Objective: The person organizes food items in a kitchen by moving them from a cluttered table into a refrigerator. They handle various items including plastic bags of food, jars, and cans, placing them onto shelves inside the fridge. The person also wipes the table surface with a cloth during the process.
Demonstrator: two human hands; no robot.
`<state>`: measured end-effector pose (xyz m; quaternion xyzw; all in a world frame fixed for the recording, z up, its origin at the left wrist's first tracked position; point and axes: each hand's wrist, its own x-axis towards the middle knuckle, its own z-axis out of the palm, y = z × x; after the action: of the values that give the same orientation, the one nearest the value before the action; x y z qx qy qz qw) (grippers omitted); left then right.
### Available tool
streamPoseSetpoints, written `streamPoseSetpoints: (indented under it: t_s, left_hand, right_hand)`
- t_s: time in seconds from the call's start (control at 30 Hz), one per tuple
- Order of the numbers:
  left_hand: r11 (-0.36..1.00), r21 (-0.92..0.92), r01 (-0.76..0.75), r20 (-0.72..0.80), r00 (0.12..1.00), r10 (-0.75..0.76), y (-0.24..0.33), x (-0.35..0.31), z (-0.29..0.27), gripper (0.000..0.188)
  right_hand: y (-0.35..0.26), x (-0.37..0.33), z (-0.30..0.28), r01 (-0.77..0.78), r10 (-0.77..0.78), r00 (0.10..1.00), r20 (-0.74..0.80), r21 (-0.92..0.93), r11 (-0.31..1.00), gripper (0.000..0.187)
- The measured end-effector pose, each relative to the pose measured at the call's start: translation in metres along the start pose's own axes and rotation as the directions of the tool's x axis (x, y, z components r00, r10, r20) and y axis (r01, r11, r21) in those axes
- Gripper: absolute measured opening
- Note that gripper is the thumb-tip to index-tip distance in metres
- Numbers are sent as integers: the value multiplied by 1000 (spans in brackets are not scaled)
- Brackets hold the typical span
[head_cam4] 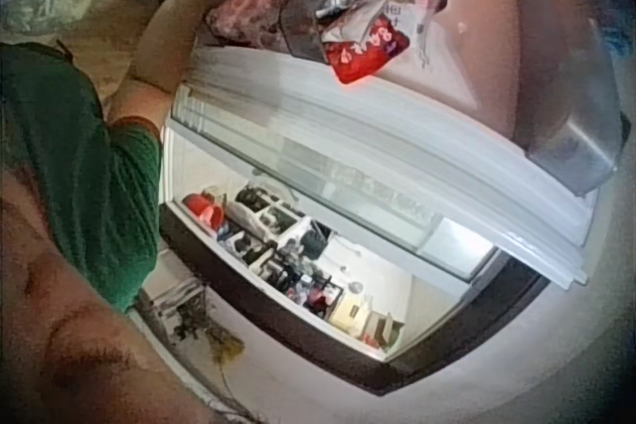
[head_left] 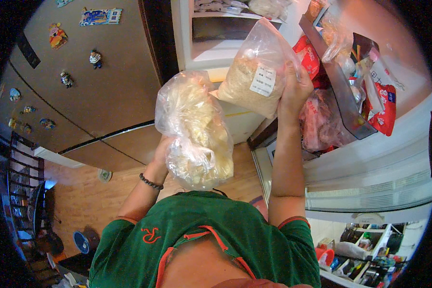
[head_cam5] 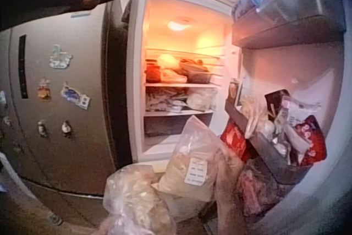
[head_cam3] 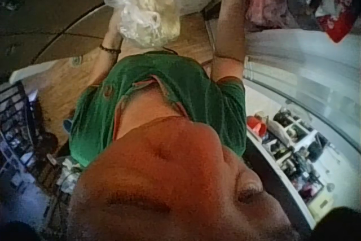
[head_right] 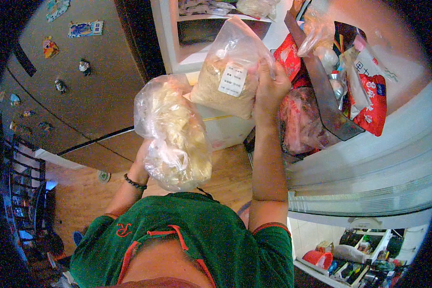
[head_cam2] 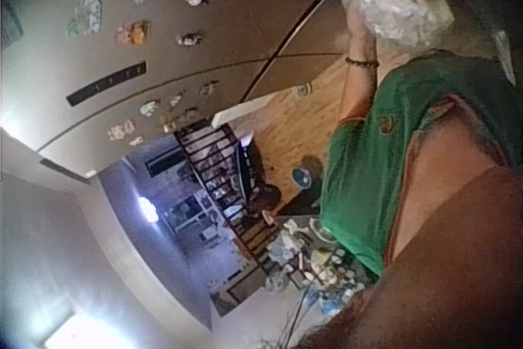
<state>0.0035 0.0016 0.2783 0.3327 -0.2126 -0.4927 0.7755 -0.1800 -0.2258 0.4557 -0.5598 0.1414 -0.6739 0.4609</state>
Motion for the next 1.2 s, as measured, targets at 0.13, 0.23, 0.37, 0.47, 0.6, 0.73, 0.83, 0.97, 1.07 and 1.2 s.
streamPoseSetpoints:
  t_s: [0.13,0.23,0.37,0.47,0.6,0.73,0.83,0.97,1.07,1.2]
  left_hand:
    - [999,-36,-4,9,1000,4,-1,1,-1,53]
    - [999,-33,22,-64,998,-24,-2,2,-7,54]
    - [997,-57,51,-27,998,-52,3,-2,-4,56]
    - [997,-64,39,-2,999,-39,8,-3,11,57]
    - [999,-34,38,24,999,-37,9,-1,15,59]
    - [998,-51,29,45,999,-27,-1,4,-5,60]
    - [999,-48,14,19,1000,-13,0,-1,8,58]
    - [1000,-24,15,15,1000,-14,-3,0,-2,58]
    - [998,-53,15,-5,1000,-16,-1,-2,0,58]
    - [999,-41,14,-38,999,-15,-2,0,-3,59]
  right_hand:
    - [8,3,-11,17,-18,1000,-14,-26,1000,21]
    - [8,3,-20,32,-34,999,-12,-101,994,22]
    - [5,2,-23,-20,17,998,-58,-53,998,24]
    - [8,0,-18,-67,67,994,-84,3,998,24]
    - [18,5,-14,-18,14,998,-67,-57,998,23]
    - [22,9,-7,-18,18,1000,0,-18,1000,22]
    - [25,13,-4,-35,35,999,-10,22,999,22]
    - [26,21,1,-67,67,998,0,69,995,21]
    - [29,27,-2,-68,67,997,28,56,996,20]
    - [23,26,4,-102,100,995,25,144,984,20]
